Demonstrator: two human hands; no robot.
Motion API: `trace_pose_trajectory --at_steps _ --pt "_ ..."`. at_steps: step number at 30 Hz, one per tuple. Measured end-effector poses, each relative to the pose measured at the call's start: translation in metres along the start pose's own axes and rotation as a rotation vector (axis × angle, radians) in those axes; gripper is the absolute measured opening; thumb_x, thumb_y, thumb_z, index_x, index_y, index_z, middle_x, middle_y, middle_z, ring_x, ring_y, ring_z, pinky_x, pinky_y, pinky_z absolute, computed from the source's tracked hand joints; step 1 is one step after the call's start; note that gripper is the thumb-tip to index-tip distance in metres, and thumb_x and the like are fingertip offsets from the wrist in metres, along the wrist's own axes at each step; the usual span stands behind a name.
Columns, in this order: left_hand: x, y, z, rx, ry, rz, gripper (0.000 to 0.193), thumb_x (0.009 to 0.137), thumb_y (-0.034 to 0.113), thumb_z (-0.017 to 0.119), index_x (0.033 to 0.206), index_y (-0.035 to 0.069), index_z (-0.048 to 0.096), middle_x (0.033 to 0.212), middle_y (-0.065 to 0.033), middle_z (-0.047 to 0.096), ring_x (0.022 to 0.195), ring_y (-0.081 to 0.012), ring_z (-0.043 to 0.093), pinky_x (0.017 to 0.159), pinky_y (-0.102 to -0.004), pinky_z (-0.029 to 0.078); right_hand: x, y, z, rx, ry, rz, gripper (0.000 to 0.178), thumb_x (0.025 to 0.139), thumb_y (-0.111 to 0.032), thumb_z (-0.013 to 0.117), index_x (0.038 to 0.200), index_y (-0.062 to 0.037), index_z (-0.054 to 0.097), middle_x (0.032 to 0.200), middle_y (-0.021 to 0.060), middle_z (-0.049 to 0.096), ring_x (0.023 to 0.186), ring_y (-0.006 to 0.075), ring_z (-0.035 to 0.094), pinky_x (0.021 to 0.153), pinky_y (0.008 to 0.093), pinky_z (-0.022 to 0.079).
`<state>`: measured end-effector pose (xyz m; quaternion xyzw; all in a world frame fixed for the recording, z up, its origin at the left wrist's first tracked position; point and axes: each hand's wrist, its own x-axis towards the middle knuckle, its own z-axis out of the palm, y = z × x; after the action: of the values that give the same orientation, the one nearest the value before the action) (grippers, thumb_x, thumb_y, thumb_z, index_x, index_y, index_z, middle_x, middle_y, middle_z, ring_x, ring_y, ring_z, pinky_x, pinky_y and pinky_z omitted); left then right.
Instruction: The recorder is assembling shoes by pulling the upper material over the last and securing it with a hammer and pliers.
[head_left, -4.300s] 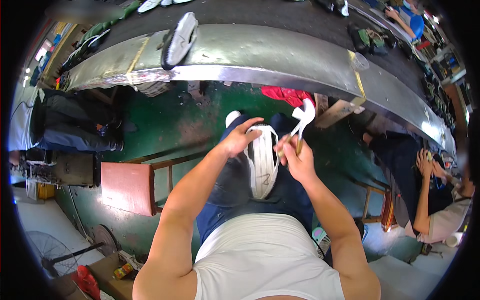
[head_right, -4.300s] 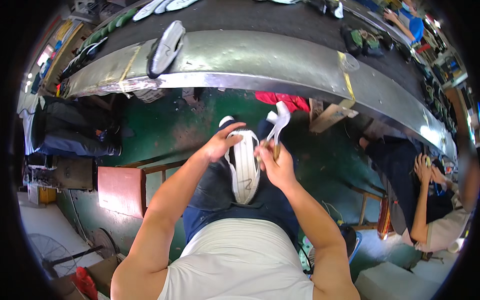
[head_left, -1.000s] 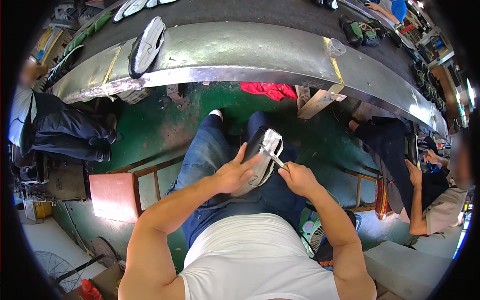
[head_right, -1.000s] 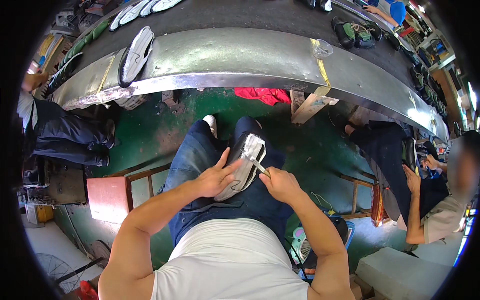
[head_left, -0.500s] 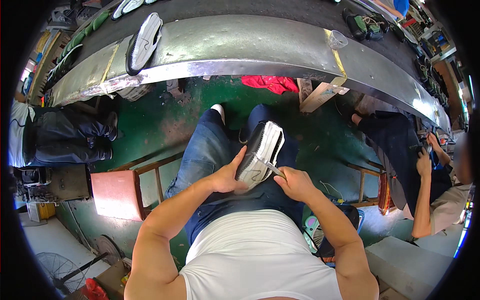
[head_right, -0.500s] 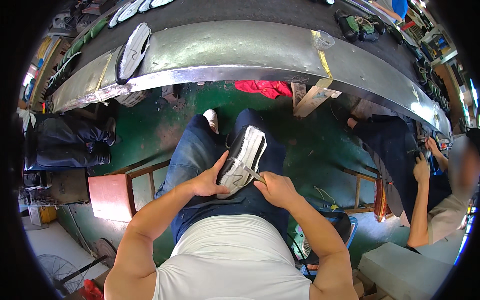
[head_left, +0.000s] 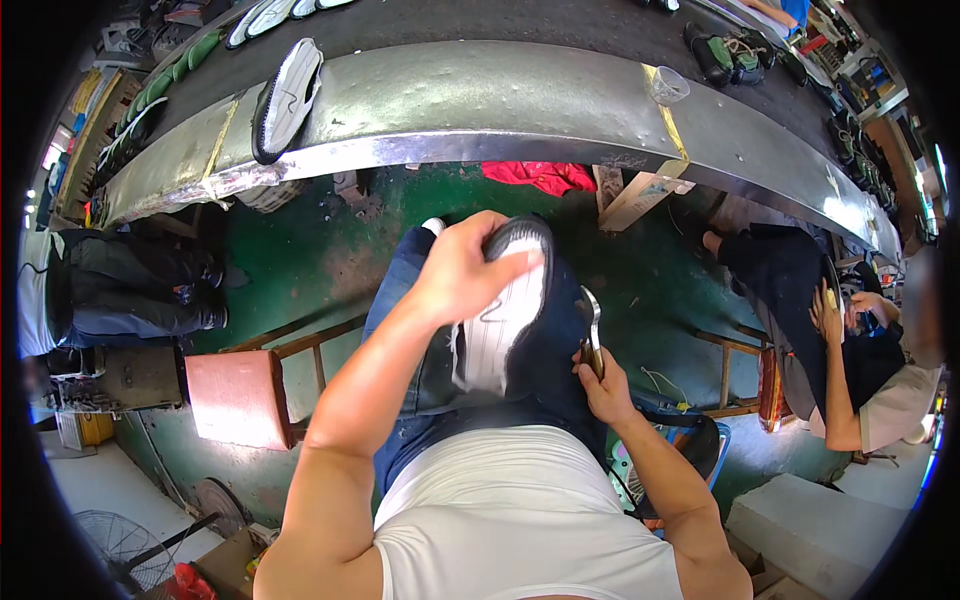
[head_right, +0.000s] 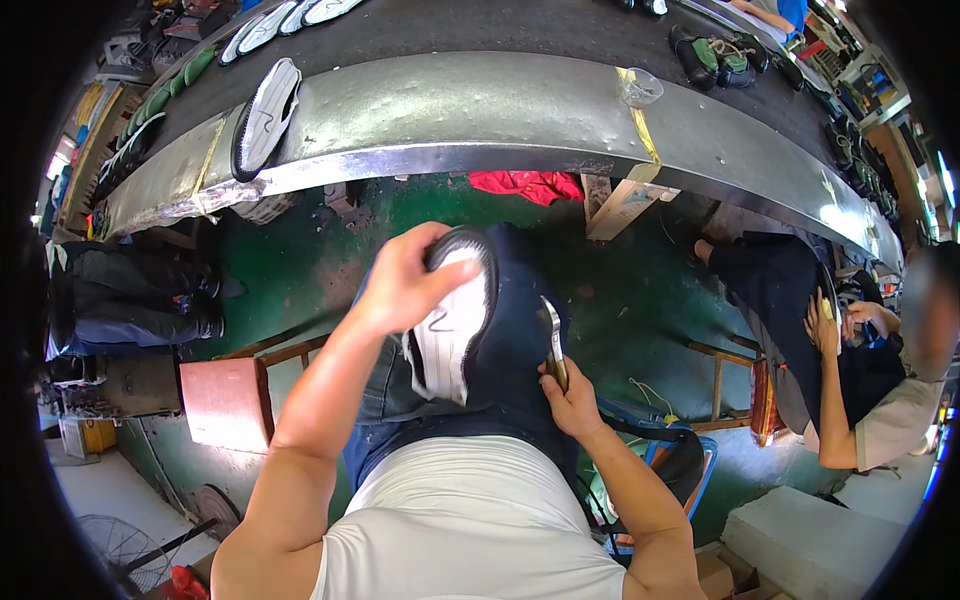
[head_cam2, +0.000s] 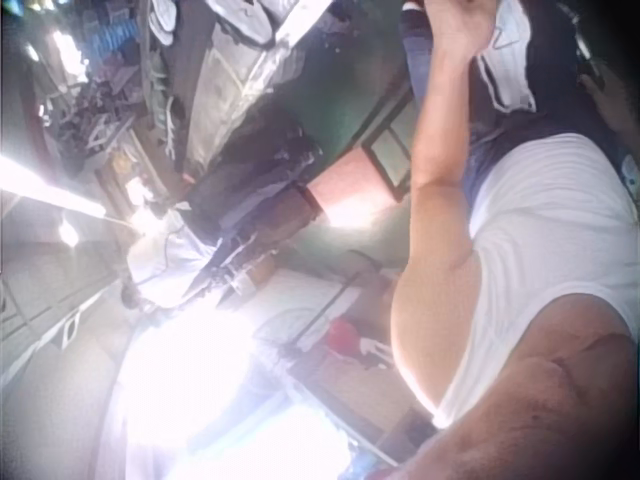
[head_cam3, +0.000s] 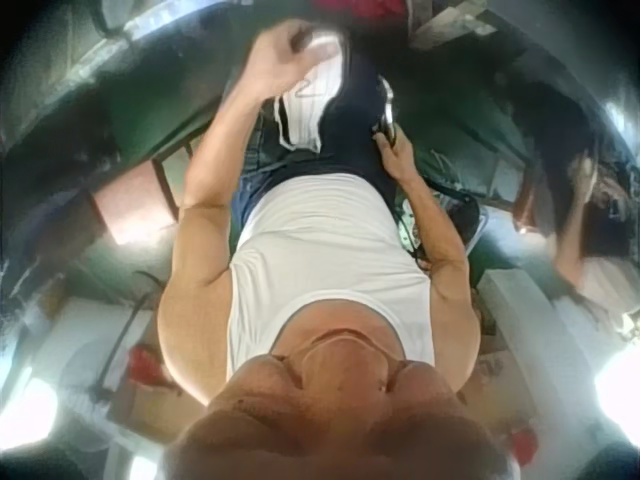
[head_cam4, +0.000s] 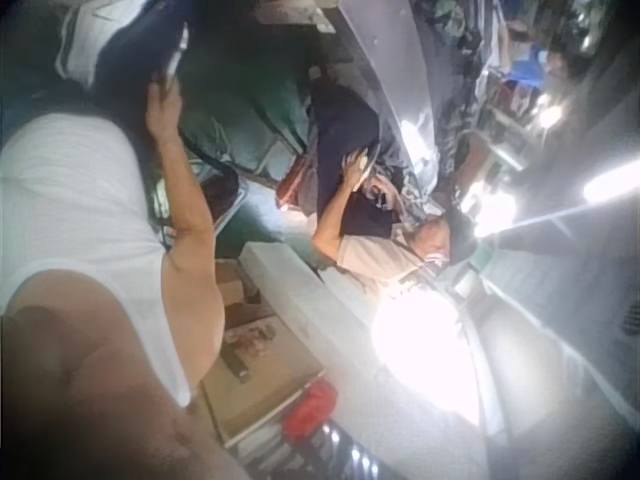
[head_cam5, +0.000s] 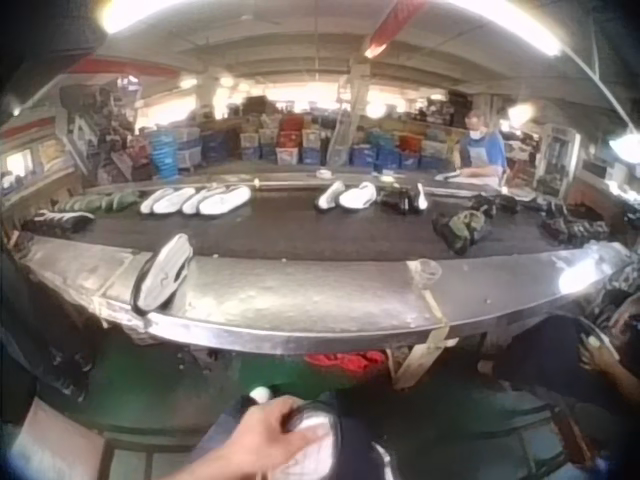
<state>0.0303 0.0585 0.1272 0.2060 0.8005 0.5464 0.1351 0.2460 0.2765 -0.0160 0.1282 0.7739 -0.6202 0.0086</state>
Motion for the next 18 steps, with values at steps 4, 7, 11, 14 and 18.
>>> trace_pose_trajectory --at_steps 4,7,11,14,18 --pt "0.01 -0.135 0.046 -0.472 -0.225 -0.617 0.065 0.101 0.058 0.046 0.118 -0.001 0.066 0.111 -0.0129 0.07 0.098 -0.0213 0.067 0.087 -0.0353 0.052 0.008 -0.042 -0.015 -0.249 -0.252 0.092 0.022 0.095 -0.016 0.06 0.112 -0.0021 0.06 0.086 0.0136 0.063 0.08 0.0197 0.062 0.077 0.0317 0.05" --pt "-0.036 -0.168 0.067 -0.734 -0.234 -0.737 0.059 0.107 0.051 0.036 0.133 0.003 0.058 0.125 -0.0109 0.065 0.111 -0.0211 0.062 0.099 -0.0364 0.048 0.018 -0.07 -0.024 -0.302 -0.475 0.103 0.027 0.093 -0.016 0.061 0.115 -0.0011 0.059 0.089 0.0166 0.064 0.083 0.0251 0.063 0.08 0.0346 0.05" --pt "-0.068 -0.15 0.075 -0.771 -0.221 -0.571 0.062 0.109 0.049 0.026 0.15 0.005 0.04 0.143 -0.0121 0.053 0.132 -0.0215 0.048 0.114 -0.034 0.035 0.04 -0.085 -0.02 -0.368 -0.599 0.072 0.037 0.093 -0.017 0.061 0.122 0.0051 0.055 0.098 0.0234 0.067 0.093 0.0331 0.066 0.083 0.0414 0.05" --pt "-0.077 -0.165 0.081 -0.513 -0.212 -0.426 0.068 0.108 0.052 0.023 0.156 0.004 0.027 0.153 -0.013 0.041 0.142 -0.0216 0.035 0.119 -0.0324 0.025 0.055 -0.097 -0.013 -0.618 -0.59 -0.112 0.034 0.093 -0.019 0.06 0.114 0.0074 0.056 0.099 0.0247 0.067 0.094 0.0403 0.065 0.082 0.047 0.05" --pt "-0.088 -0.158 0.08 -0.743 -0.171 -0.416 0.069 0.108 0.05 0.023 0.158 0.003 0.018 0.156 -0.014 0.036 0.145 -0.0224 0.029 0.12 -0.0333 0.022 0.064 -0.12 0.004 -0.839 -0.732 0.023 0.029 0.094 -0.021 0.059 0.103 0.0063 0.057 0.094 0.026 0.067 0.091 0.0458 0.063 0.079 0.0514 0.049"
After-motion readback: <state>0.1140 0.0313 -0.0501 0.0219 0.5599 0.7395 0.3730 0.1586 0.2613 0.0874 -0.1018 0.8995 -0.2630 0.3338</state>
